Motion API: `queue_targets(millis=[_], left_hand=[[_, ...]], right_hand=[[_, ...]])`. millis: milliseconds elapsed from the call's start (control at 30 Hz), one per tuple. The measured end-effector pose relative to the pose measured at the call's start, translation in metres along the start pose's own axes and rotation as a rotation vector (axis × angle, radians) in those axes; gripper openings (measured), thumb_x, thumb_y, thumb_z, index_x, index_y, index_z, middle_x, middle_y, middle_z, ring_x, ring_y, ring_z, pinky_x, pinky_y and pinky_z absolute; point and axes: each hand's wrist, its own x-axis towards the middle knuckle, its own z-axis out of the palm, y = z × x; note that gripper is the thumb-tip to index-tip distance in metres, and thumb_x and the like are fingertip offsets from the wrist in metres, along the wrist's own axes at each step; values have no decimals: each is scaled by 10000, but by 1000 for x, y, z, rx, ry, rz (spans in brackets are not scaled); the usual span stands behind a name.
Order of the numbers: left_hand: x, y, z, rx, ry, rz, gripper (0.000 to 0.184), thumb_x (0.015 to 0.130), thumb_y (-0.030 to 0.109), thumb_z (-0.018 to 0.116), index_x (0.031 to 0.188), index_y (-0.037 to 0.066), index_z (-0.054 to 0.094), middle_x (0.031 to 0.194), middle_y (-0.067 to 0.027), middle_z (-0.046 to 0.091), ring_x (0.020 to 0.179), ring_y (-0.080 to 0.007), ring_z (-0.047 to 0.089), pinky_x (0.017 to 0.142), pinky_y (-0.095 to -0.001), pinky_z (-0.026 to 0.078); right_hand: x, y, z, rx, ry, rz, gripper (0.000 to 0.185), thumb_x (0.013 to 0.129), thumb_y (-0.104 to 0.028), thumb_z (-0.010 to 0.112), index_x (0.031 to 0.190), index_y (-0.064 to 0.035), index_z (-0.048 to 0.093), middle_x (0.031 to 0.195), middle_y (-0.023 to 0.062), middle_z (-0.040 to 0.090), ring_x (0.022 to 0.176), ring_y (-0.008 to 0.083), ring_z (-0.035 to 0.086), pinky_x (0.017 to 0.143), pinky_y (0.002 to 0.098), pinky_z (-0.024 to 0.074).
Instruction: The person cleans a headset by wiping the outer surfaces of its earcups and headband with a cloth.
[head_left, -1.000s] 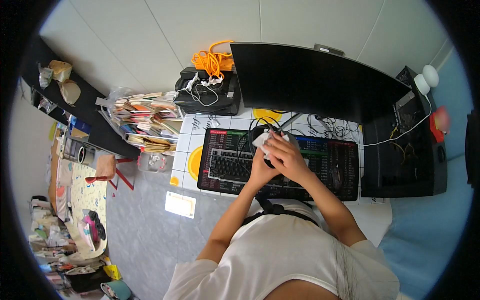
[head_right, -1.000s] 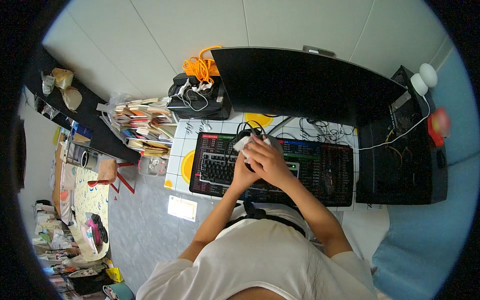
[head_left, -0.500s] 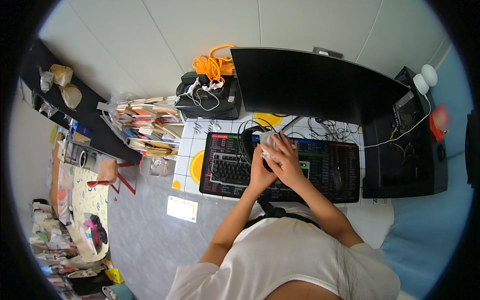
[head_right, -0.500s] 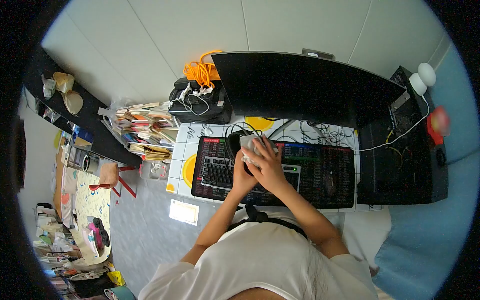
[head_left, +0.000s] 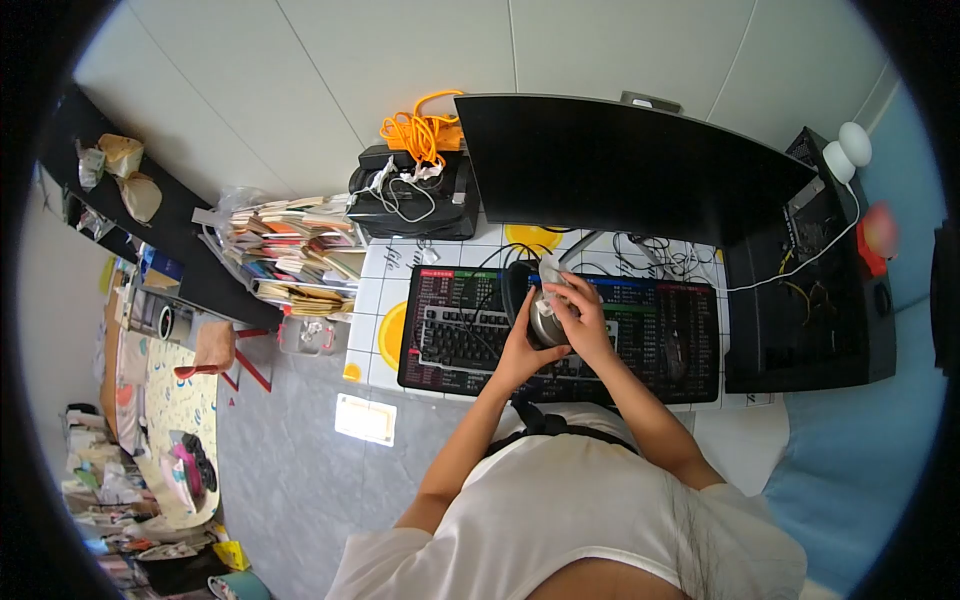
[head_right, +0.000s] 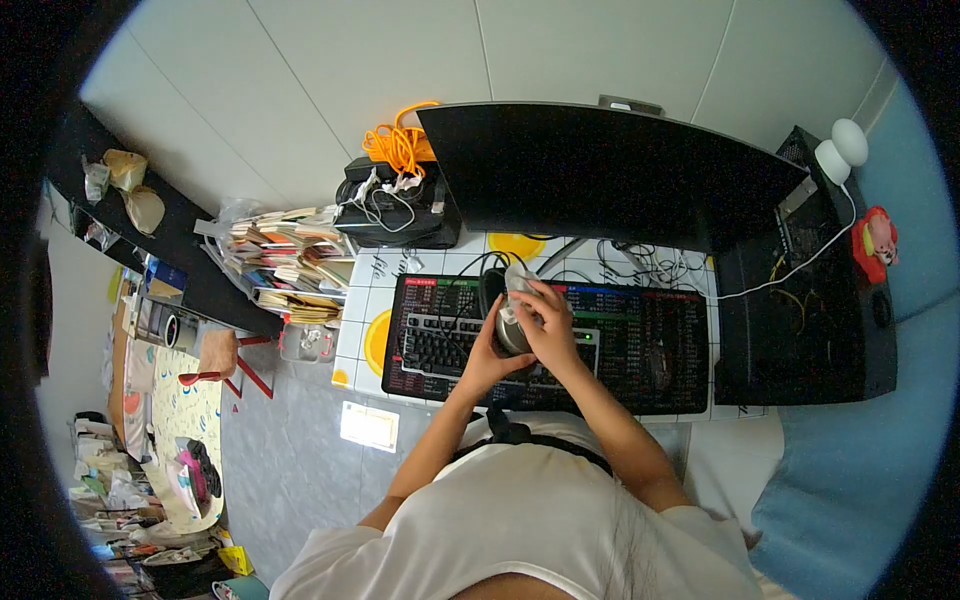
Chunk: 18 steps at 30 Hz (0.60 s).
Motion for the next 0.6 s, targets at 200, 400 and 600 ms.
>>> queue_targets(millis=[200,400,600], left_hand=[[2,-21,-2,-126,138,-87,797,782,40,683,1415,11,199,1306,-137,422,1127,-177,459,933,-281,395],[-1,-8,-19,469,94,-138,727,663,144,794,1263,-61,438,1055,-173,602,921,-174,582,808,-287,471],[-5,-9,-26,648,169,-17,610,617,112,783,1170,-21,564,945,-143,626,826,-218,613,748,-285,478]], right_hand=[[-12,14,10,65,33,119,210,902,-141,534,1081,-67,614,1137,111,510,971,206,550,775,326,489],[-23,24,15,167,10,230,229,909,-129,522,1120,-73,592,1192,87,492,1052,202,505,809,281,457],[-31,27,23,-85,-35,52,347,933,-207,485,1258,-85,483,1361,130,362,1239,304,376,993,428,340]])
